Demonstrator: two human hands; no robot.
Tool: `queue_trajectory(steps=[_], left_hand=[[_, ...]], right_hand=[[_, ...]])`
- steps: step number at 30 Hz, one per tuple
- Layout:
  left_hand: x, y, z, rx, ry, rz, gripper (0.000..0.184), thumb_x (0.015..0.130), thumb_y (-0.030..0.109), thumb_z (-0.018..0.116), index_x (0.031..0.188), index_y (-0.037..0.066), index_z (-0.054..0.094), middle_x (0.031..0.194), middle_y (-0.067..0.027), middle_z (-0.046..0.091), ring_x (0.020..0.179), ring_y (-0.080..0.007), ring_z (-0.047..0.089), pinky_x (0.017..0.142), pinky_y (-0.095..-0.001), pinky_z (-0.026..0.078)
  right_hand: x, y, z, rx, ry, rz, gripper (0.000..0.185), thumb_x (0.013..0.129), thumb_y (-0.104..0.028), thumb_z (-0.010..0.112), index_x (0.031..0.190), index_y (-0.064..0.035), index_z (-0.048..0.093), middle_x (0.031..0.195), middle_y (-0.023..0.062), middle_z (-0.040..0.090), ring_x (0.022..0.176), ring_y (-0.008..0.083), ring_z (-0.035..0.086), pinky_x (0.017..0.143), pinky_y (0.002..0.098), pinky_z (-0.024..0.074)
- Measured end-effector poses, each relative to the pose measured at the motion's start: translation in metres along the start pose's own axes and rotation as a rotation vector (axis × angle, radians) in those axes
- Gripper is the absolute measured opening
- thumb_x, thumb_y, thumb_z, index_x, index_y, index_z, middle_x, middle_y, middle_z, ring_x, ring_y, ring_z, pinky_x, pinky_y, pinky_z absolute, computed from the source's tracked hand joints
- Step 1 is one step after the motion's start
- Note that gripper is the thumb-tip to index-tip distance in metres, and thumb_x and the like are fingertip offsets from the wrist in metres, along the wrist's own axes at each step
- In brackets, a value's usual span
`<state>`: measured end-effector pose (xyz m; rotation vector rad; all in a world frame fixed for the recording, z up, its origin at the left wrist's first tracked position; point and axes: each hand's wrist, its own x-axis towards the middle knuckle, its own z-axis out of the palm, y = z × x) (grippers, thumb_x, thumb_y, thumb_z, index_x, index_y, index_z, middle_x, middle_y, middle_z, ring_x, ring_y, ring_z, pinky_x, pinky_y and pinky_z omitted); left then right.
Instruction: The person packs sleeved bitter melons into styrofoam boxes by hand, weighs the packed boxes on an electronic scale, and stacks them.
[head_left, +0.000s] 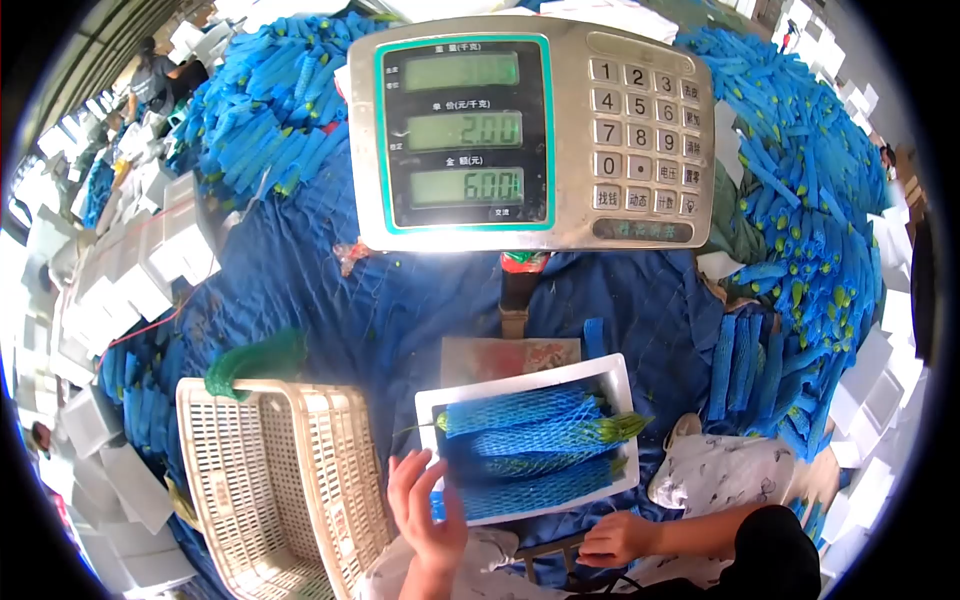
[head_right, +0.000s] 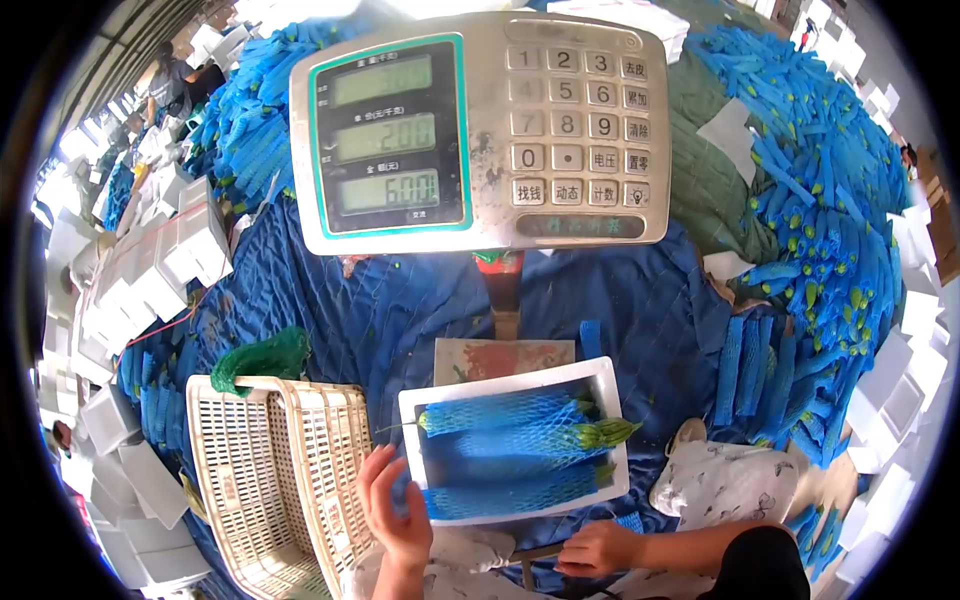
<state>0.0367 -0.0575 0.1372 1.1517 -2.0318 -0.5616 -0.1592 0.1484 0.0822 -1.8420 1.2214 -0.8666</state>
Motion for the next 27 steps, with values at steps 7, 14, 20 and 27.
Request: queue_trajectory(steps=[7,14,20,27], left_hand=[[0.038,0.000,-0.005,-0.054,-0.025,0.156,0.034,0.071,-0.006,0.058,0.104,0.000,0.061,0.110,-0.0163,0.059,0.102,-0.0336,0.055,0.090,-0.0414,0.044],[0.014,0.030,-0.033,-0.142,0.116,0.268,0.036,0.072,-0.004,0.055,0.108,0.002,0.061,0.114,-0.0189,0.058,0.107,-0.0352,0.056,0.094,-0.0411,0.044],[-0.030,0.038,-0.060,-0.150,0.054,0.181,0.025,0.078,-0.003,0.056,0.102,0.001,0.061,0.110,-0.0162,0.060,0.104,-0.0327,0.057,0.092,-0.0380,0.044],[-0.074,-0.020,-0.013,0.063,-0.325,0.123,0.034,0.077,0.014,0.068,0.110,0.009,0.060,0.112,-0.0103,0.060,0.105,-0.0300,0.056,0.093,-0.0403,0.043]], right_hand=[[0.019,-0.002,-0.001,-0.014,0.002,0.017,0.013,0.082,-0.018,0.065,0.075,-0.0092,0.059,0.066,0.0062,0.055,0.060,0.0259,0.057,0.050,0.0367,0.0429],[0.011,-0.028,0.023,-0.242,0.158,-0.146,0.011,0.080,-0.017,0.066,0.075,-0.0097,0.059,0.066,0.0066,0.054,0.061,0.0259,0.056,0.054,0.0372,0.0441],[0.004,-0.027,0.026,-0.480,0.059,-0.181,0.006,0.078,-0.019,0.064,0.077,-0.0139,0.061,0.067,0.0024,0.053,0.061,0.0238,0.056,0.053,0.0360,0.0433],[0.004,-0.012,-0.049,-0.693,0.320,0.450,0.020,0.075,-0.016,0.068,0.093,-0.0116,0.061,0.094,0.0039,0.061,0.096,0.0260,0.058,0.076,0.0393,0.0488]])
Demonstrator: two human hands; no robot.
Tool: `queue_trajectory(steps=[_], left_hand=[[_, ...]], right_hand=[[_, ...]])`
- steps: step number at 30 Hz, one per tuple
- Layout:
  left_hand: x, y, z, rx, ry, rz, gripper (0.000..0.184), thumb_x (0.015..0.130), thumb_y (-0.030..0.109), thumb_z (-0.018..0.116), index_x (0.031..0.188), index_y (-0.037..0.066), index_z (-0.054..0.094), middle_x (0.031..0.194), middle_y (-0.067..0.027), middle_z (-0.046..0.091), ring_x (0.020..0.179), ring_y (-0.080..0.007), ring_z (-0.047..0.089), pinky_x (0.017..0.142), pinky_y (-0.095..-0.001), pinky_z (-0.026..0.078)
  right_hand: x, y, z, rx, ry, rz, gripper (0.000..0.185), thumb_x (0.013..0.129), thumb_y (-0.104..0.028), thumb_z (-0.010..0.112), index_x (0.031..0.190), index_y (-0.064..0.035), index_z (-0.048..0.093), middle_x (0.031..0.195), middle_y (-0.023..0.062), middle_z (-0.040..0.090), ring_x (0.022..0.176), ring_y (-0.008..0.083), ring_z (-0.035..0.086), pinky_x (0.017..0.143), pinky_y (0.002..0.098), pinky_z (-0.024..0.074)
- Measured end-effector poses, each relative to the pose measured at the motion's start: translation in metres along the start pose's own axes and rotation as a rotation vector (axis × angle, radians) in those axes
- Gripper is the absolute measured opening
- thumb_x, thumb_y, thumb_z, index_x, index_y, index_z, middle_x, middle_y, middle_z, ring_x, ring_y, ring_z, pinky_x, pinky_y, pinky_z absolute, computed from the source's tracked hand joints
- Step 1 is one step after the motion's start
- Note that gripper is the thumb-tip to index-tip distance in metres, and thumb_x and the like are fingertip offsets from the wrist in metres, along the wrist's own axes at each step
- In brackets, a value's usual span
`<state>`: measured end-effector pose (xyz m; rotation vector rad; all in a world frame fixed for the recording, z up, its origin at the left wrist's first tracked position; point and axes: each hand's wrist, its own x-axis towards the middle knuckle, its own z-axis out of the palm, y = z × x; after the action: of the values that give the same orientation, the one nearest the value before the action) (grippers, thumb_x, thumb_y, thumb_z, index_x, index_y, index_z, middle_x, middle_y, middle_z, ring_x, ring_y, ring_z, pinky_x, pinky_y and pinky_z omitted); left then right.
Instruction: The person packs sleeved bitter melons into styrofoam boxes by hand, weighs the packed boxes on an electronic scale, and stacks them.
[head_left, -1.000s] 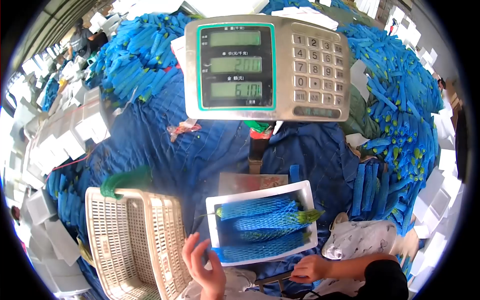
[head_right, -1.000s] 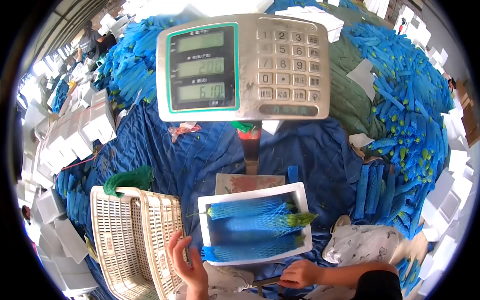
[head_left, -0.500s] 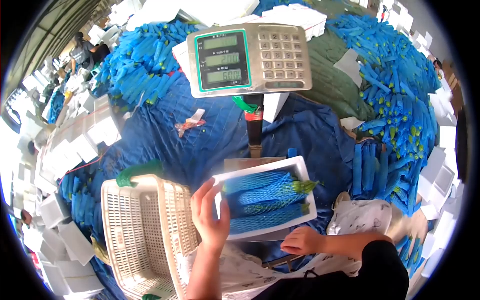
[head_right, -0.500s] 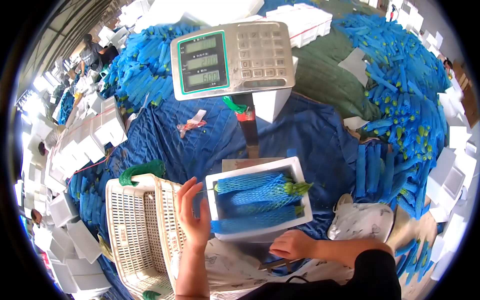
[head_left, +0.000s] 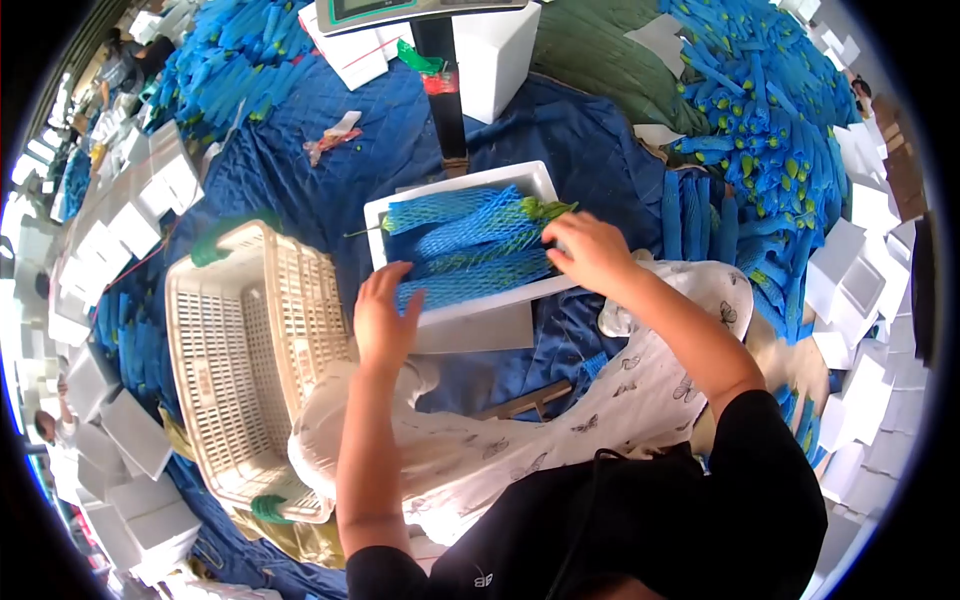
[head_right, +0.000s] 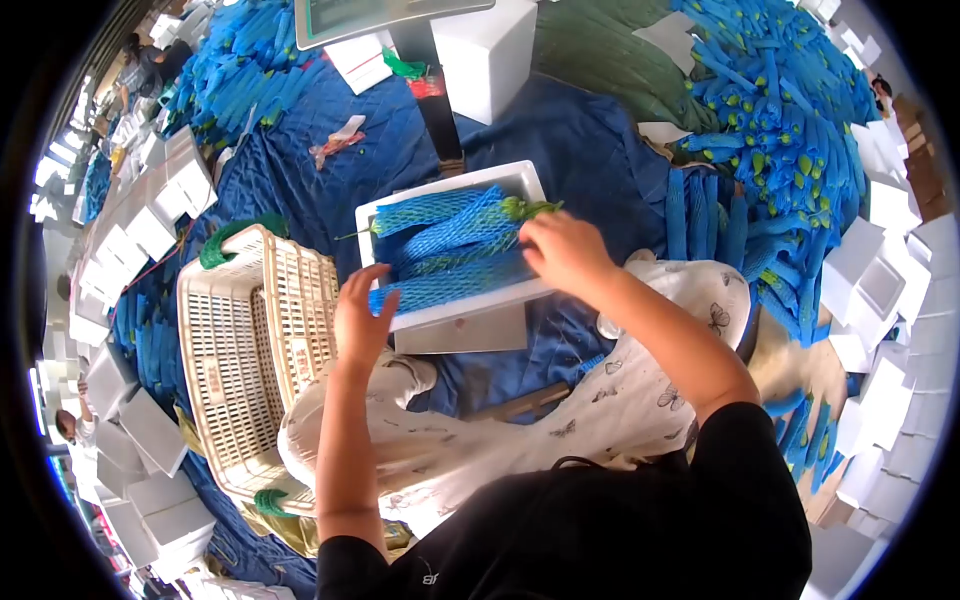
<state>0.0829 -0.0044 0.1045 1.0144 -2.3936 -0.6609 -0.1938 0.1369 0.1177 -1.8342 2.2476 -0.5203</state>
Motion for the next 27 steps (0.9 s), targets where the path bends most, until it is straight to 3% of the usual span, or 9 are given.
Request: queue_trajectory(steps=[6,10,12,16,19,24,25,26,27], left_hand=[[-0.006,-0.009,0.062,0.232,-0.226,0.168,0.062,0.069,0.032,0.073,0.122,0.008,0.050,0.118,-0.0081,0.055,0.114,-0.0285,0.048,0.103,-0.0447,0.033],[-0.001,-0.011,0.058,0.177,-0.320,0.067,0.055,0.065,0.027,0.078,0.113,0.012,0.055,0.104,-0.0066,0.054,0.101,-0.0292,0.050,0.089,-0.0412,0.040],[-0.003,-0.016,0.061,0.158,-0.272,0.119,0.056,0.065,0.026,0.078,0.114,0.012,0.055,0.105,-0.0073,0.056,0.100,-0.0304,0.052,0.089,-0.0413,0.041],[0.007,-0.020,0.052,0.150,-0.377,0.150,0.052,0.070,0.028,0.075,0.115,0.010,0.055,0.107,-0.0104,0.061,0.102,-0.0329,0.054,0.091,-0.0418,0.040],[0.017,-0.028,0.059,0.120,-0.325,0.127,0.045,0.073,0.032,0.072,0.109,0.008,0.059,0.105,-0.0114,0.061,0.101,-0.0335,0.054,0.089,-0.0418,0.041],[0.027,-0.050,0.083,0.234,-0.524,0.132,0.057,0.076,0.047,0.065,0.116,0.007,0.059,0.107,-0.0167,0.063,0.099,-0.0360,0.056,0.088,-0.0480,0.042],[0.031,-0.045,0.089,0.261,-0.550,0.077,0.057,0.077,0.050,0.062,0.114,0.007,0.060,0.106,-0.0164,0.063,0.097,-0.0365,0.058,0.086,-0.0475,0.043],[0.036,-0.031,0.098,0.360,-0.564,0.005,0.055,0.079,0.050,0.061,0.111,0.006,0.060,0.104,-0.0164,0.063,0.094,-0.0368,0.059,0.083,-0.0470,0.044],[0.034,-0.020,0.106,0.376,-0.522,0.039,0.057,0.079,0.050,0.062,0.112,0.004,0.060,0.104,-0.0181,0.063,0.095,-0.0378,0.058,0.083,-0.0469,0.044]], right_hand=[[0.034,0.071,0.048,-0.040,-0.035,-0.088,0.062,0.063,-0.013,0.076,0.119,-0.0063,0.051,0.110,0.0099,0.055,0.104,0.0296,0.054,0.089,0.0387,0.0473],[0.063,0.058,0.044,-0.313,-0.314,-0.074,0.051,0.062,-0.032,0.079,0.104,-0.0079,0.063,0.104,0.0101,0.063,0.093,0.0256,0.061,0.084,0.0356,0.0432],[0.077,0.046,0.008,-0.325,-0.394,-0.207,0.046,0.059,-0.048,0.077,0.076,-0.0070,0.065,0.077,0.0064,0.065,0.075,0.0251,0.063,0.071,0.0361,0.0425],[0.088,0.061,-0.079,0.030,-0.622,-0.190,0.043,0.062,-0.037,0.082,0.080,-0.0024,0.064,0.078,0.0069,0.068,0.067,0.0254,0.064,0.059,0.0355,0.0481],[0.057,0.086,-0.142,0.472,-0.743,0.219,0.048,0.064,-0.020,0.084,0.102,0.0014,0.063,0.083,0.0048,0.068,0.076,0.0090,0.061,0.069,0.0273,0.0491],[-0.098,0.142,-0.153,0.401,0.214,0.324,0.044,0.074,-0.028,0.079,0.105,-0.0011,0.063,0.074,0.0059,0.063,0.059,0.0086,0.056,0.052,0.0265,0.0437],[-0.130,0.143,-0.144,0.428,0.256,0.711,0.048,0.073,-0.034,0.078,0.105,-0.0009,0.063,0.071,0.0080,0.062,0.061,0.0097,0.057,0.053,0.0271,0.0432],[-0.171,0.174,-0.096,0.338,0.450,0.769,0.051,0.073,-0.041,0.078,0.103,-0.0022,0.064,0.067,0.0055,0.062,0.060,0.0103,0.057,0.052,0.0265,0.0438],[-0.184,0.152,-0.091,0.696,0.564,1.044,0.050,0.072,-0.045,0.077,0.099,-0.0040,0.067,0.063,0.0028,0.060,0.055,0.0112,0.056,0.050,0.0258,0.0433]])
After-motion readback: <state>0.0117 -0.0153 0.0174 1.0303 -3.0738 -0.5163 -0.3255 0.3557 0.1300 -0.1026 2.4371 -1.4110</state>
